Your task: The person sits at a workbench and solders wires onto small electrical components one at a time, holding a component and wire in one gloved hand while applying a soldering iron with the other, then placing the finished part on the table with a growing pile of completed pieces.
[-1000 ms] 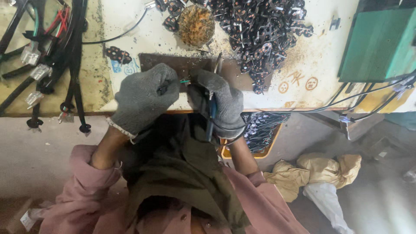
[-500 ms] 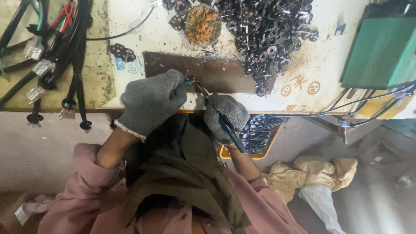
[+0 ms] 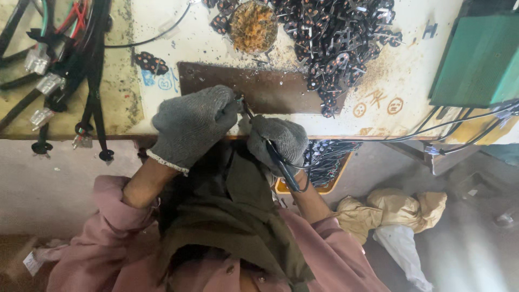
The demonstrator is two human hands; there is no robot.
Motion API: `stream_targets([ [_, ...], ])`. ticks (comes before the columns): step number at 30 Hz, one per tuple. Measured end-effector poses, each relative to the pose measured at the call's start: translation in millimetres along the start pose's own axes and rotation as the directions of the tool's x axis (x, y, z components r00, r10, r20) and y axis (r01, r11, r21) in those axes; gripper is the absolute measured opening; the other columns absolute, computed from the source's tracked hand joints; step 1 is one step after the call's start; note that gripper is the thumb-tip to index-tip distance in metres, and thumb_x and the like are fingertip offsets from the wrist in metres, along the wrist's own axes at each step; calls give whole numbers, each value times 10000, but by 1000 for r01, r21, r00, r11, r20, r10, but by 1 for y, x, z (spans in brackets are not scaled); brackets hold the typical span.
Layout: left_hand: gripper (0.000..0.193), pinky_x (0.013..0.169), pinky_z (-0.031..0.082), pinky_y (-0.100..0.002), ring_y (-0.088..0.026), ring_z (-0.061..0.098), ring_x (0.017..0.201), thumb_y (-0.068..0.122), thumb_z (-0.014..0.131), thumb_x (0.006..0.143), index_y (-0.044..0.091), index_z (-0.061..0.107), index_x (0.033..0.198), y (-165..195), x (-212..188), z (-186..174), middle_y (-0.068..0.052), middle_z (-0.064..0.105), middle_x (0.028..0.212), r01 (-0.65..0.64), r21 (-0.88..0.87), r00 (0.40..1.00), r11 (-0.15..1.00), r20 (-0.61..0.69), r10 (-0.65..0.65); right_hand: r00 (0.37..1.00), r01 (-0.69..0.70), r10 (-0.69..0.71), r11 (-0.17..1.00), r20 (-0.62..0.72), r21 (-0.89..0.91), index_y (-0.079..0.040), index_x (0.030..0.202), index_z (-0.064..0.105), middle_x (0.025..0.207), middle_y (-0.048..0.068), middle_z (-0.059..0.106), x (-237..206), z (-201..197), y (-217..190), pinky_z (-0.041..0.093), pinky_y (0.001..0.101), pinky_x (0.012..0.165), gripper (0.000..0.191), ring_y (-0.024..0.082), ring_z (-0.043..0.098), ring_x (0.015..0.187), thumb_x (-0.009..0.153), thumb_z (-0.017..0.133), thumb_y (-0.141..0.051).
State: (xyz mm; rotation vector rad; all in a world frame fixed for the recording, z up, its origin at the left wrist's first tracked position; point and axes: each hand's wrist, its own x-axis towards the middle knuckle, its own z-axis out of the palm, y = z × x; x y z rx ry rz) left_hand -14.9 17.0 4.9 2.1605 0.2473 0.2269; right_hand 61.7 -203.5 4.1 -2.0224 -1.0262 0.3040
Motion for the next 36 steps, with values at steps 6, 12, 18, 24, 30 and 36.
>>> stream_targets([
  [6, 130, 626, 505, -452, -350, 655, 723, 180, 688, 970, 82, 623, 913, 0, -3, 2, -140, 642, 836, -17, 9, 1000, 1000, -27, 17, 977, -193, 208, 952, -39, 238, -52, 1182, 699, 1081, 103, 755, -20, 13, 10, 585, 366, 922, 284, 257, 745, 989, 908, 764, -91],
  [12, 156, 601, 495, -453, -342, 645, 696, 197, 700, 988, 91, 628, 899, 0, -2, 6, -132, 639, 819, -49, 81, 998, 996, -46, 53, 966, -236, 248, 960, -66, 153, -40, 1150, 712, 1027, 83, 760, -29, 18, 18, 588, 327, 861, 305, 220, 747, 927, 865, 793, -113],
  [18, 119, 606, 499, -448, -339, 656, 721, 197, 693, 971, 86, 650, 962, -5, -6, 7, -131, 651, 852, -69, 98, 996, 993, -50, 74, 976, -186, 198, 974, -90, 128, -69, 1158, 714, 1080, 76, 759, -47, 25, 37, 583, 356, 926, 313, 240, 745, 994, 866, 810, -127],
  [24, 143, 641, 527, -429, -319, 676, 749, 205, 688, 968, 79, 669, 1030, -6, -8, 9, -127, 675, 907, -69, 109, 996, 992, -56, 75, 987, -132, 142, 984, -80, 116, -72, 1187, 700, 1135, 115, 742, -51, 20, 44, 547, 422, 995, 369, 326, 719, 1064, 844, 810, -152],
  [30, 134, 620, 534, -430, -312, 689, 724, 215, 693, 950, 96, 690, 1009, -4, -6, 7, -115, 691, 883, -9, 135, 1000, 991, 6, 9, 987, -159, 159, 987, -7, -7, -94, 1108, 714, 1037, 98, 755, -14, 5, 9, 594, 379, 842, 275, 297, 763, 947, 847, 798, -107],
  [36, 115, 608, 531, -434, -313, 694, 734, 227, 692, 950, 119, 689, 992, -1, -4, 6, -96, 705, 890, 51, 112, 999, 992, 10, -53, 994, 111, -112, 994, 14, 13, -62, 1136, 656, 1039, 133, 735, 17, -6, -10, 597, 403, 821, 348, 330, 757, 927, 838, 835, -61],
])
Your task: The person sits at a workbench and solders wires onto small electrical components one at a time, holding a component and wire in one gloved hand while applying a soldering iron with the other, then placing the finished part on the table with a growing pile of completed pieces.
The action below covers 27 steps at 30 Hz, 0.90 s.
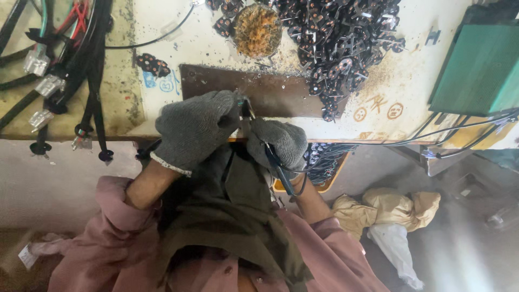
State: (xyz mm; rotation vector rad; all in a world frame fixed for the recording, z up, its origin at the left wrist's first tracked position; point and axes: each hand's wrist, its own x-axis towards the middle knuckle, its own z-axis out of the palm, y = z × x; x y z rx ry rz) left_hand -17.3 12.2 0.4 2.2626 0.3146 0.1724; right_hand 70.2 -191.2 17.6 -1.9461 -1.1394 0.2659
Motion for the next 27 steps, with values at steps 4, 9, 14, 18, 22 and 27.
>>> stream_targets([
  [4, 94, 605, 524, -443, -313, 697, 740, 229, 690, 948, 137, 681, 963, 1, 0, -1, -95, 707, 889, 21, 8, 999, 1000, 29, -21, 997, -79, 81, 983, -8, 167, -61, 1133, 650, 1048, 128, 739, -2, 0, 1, 612, 404, 845, 328, 319, 763, 931, 852, 819, -59],
  [9, 106, 591, 524, -451, -313, 695, 711, 230, 697, 931, 131, 688, 965, 0, 0, 1, -98, 708, 870, 20, 38, 1000, 999, 20, -21, 999, -28, 28, 1000, -19, -11, -75, 1117, 671, 1053, 137, 742, -9, 4, 6, 594, 418, 847, 335, 345, 753, 952, 822, 829, -90],
  [14, 173, 637, 550, -435, -315, 707, 756, 230, 706, 901, 111, 696, 1026, -4, -1, 4, -111, 724, 943, -12, -8, 1000, 1000, 4, 12, 998, 4, -5, 1000, -63, -14, -76, 1121, 672, 1066, 141, 741, -16, 7, 13, 598, 431, 857, 335, 353, 755, 973, 821, 821, -81],
  [18, 167, 643, 547, -443, -320, 707, 758, 220, 721, 912, 112, 711, 1039, -6, -3, 5, -113, 722, 928, -6, -22, 1000, 1000, 17, 7, 992, -128, 127, 991, -23, -37, -107, 1050, 698, 972, 102, 752, -26, 15, 20, 610, 385, 792, 223, 284, 768, 890, 865, 815, -65],
  [22, 133, 662, 544, -435, -331, 692, 773, 203, 716, 939, 102, 678, 1017, -7, -2, 1, -123, 691, 922, -60, -91, 998, 994, -20, 58, 609, -343, 792, 305, -37, 889, -82, 1027, 718, 821, 39, 655, -40, 11, 35, 470, 303, 582, 121, 151, 603, 668, 955, 756, -171],
  [27, 105, 587, 495, -451, -343, 658, 697, 173, 713, 896, 110, 630, 884, 1, 2, -7, -123, 653, 818, -70, -67, 997, 995, -47, 67, 885, -225, 377, 861, -274, 456, -35, 946, 700, 807, 40, 674, -75, -14, 53, 454, 257, 578, 453, 132, 624, 682, 979, 671, -486],
])
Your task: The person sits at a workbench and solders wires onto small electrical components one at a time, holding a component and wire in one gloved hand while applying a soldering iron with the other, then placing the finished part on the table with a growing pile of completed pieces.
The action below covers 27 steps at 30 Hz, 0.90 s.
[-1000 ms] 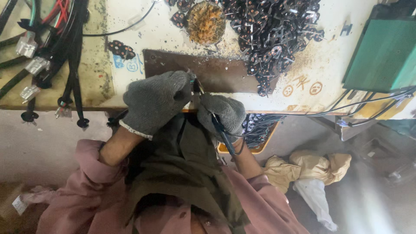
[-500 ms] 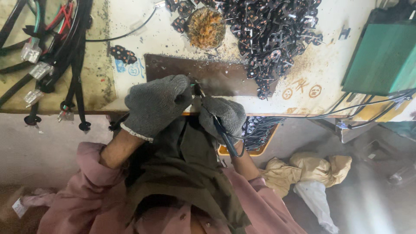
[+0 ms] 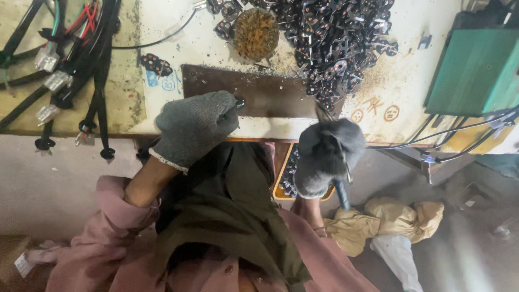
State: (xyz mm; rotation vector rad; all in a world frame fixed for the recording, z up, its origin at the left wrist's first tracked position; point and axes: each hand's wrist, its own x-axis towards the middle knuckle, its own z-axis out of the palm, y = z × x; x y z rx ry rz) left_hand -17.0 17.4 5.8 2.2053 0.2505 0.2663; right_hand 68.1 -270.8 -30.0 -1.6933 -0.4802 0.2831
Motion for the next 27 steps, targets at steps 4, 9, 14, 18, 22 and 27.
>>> stream_targets([
  [4, 144, 563, 476, -450, -333, 643, 670, 134, 692, 913, 111, 582, 823, 12, 5, 1, -115, 620, 755, 9, 16, 1000, 1000, 6, -9, 912, -262, 381, 826, -152, 498, -71, 1008, 691, 885, 39, 684, -26, 9, 1, 503, 247, 661, 409, 134, 652, 756, 922, 667, -470],
  [9, 143, 539, 459, -464, -329, 624, 620, 139, 688, 891, 104, 573, 813, 21, 9, 9, -107, 596, 699, 23, -15, 1000, 1000, 22, -23, 855, -519, 506, 838, -115, -168, -92, 948, 707, 864, 98, 725, -17, 12, -26, 564, 304, 704, 263, 216, 698, 762, 929, 628, -342],
  [14, 146, 547, 477, -467, -333, 634, 624, 134, 679, 892, 113, 569, 799, 17, 10, 10, -108, 603, 700, 21, 34, 998, 999, 53, -23, 987, 124, -163, 750, -1, -650, 23, 1308, 521, 1148, 236, 656, 7, 46, -11, 531, 401, 894, 485, 392, 664, 981, 896, 752, -86],
  [18, 135, 557, 489, -479, -345, 656, 650, 186, 709, 864, 120, 599, 821, 15, 11, 9, -113, 626, 711, 57, 38, 991, 998, 118, -61, 985, 134, -169, 885, -39, -446, -80, 1291, 544, 1314, 186, 650, 15, 74, -5, 605, 376, 982, 415, 321, 703, 1164, 956, 787, -44],
  [22, 160, 552, 494, -491, -357, 668, 655, 228, 729, 830, 114, 617, 832, 14, 12, 9, -109, 650, 721, 118, 34, 972, 992, 201, -122, 996, 18, -17, 1000, -89, 4, -112, 1361, 559, 1506, 175, 602, 30, 85, -26, 621, 370, 1035, 303, 283, 656, 1369, 1099, 707, -77],
  [27, 176, 557, 491, -505, -368, 665, 655, 237, 724, 832, 101, 614, 842, 11, 11, 10, -126, 643, 707, 94, 45, 974, 995, 203, -102, 989, 125, -151, 792, 6, -597, -179, 1315, 579, 1489, 142, 592, 50, 88, -38, 596, 321, 1006, 426, 260, 651, 1315, 979, 840, -197],
])
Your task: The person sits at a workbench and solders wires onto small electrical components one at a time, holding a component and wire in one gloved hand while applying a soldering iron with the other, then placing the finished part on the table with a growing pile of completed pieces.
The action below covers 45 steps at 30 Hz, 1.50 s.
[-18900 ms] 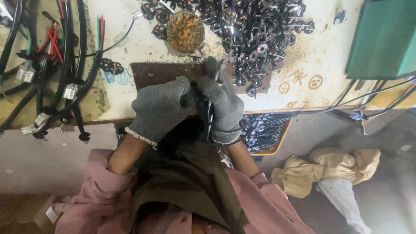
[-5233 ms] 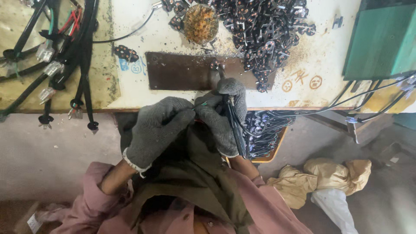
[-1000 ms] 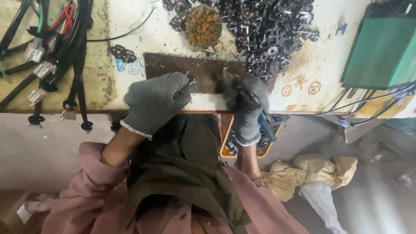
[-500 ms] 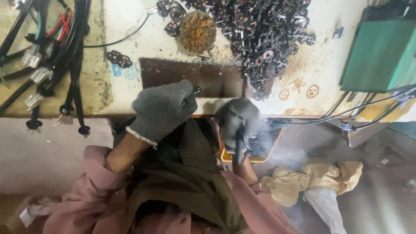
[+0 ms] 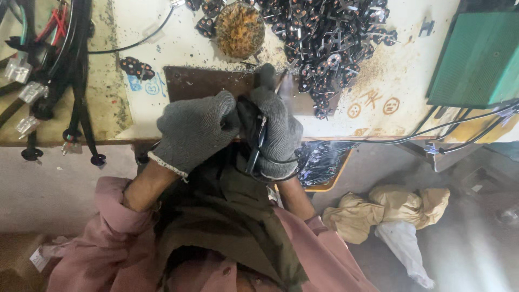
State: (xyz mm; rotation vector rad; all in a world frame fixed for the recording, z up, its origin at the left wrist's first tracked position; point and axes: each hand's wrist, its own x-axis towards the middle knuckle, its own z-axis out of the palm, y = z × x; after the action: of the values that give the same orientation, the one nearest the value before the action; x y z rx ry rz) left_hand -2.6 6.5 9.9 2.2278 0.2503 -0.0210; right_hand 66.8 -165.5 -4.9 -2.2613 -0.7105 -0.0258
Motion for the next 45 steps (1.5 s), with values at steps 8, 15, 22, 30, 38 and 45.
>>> stream_targets([
  [8, 143, 594, 490, -525, -380, 665, 680, 216, 684, 886, 102, 602, 866, 4, 3, 0, -128, 659, 736, 13, 30, 999, 999, -31, -12, 988, -150, 142, 976, 57, 159, -116, 1244, 610, 1338, 114, 678, 0, -2, -3, 588, 277, 932, 376, 197, 742, 1098, 938, 822, -173],
  [15, 91, 666, 533, -407, -314, 679, 796, 133, 605, 1056, 43, 612, 1062, 8, -29, -21, -132, 668, 918, 160, -502, 959, 850, -127, -255, 921, -333, 310, 941, 236, 60, -92, 1092, 706, 960, 90, 754, -11, -19, -26, 579, 340, 779, 338, 230, 754, 867, 802, 861, -170],
  [22, 265, 684, 525, -385, -315, 646, 792, 174, 684, 964, 8, 587, 1148, 8, -31, -17, -186, 635, 989, 175, -541, 947, 823, -137, -291, 937, 11, 58, 981, 346, -195, -138, 1037, 749, 973, 78, 747, -8, -13, -34, 564, 378, 780, 211, 285, 720, 904, 874, 882, -153],
  [30, 105, 834, 561, -374, -304, 708, 950, 65, 653, 1001, 32, 672, 1099, -5, -44, -5, -150, 709, 1048, -74, -391, 977, 917, -215, -13, 929, -362, 294, 844, 225, 396, -49, 1042, 678, 993, 49, 693, -15, -8, -31, 556, 363, 826, 213, 161, 670, 902, 885, 803, -121],
  [38, 63, 776, 569, -368, -293, 720, 869, 76, 668, 1025, 21, 651, 1051, -7, -38, 10, -149, 700, 986, -24, -471, 946, 882, -295, -132, 978, -200, 172, 937, 118, 285, -95, 1098, 666, 998, 18, 720, -26, -7, -23, 528, 280, 786, 264, 122, 672, 856, 895, 833, -67],
  [45, 111, 736, 549, -402, -354, 704, 884, 91, 710, 954, 25, 689, 1041, -12, -34, 12, -158, 706, 1004, -103, -260, 969, 960, -243, 39, 928, -345, 252, 860, 275, 377, -26, 1364, 562, 1231, 85, 679, -22, -12, -5, 568, 321, 885, 509, 168, 668, 1043, 910, 787, 32],
])
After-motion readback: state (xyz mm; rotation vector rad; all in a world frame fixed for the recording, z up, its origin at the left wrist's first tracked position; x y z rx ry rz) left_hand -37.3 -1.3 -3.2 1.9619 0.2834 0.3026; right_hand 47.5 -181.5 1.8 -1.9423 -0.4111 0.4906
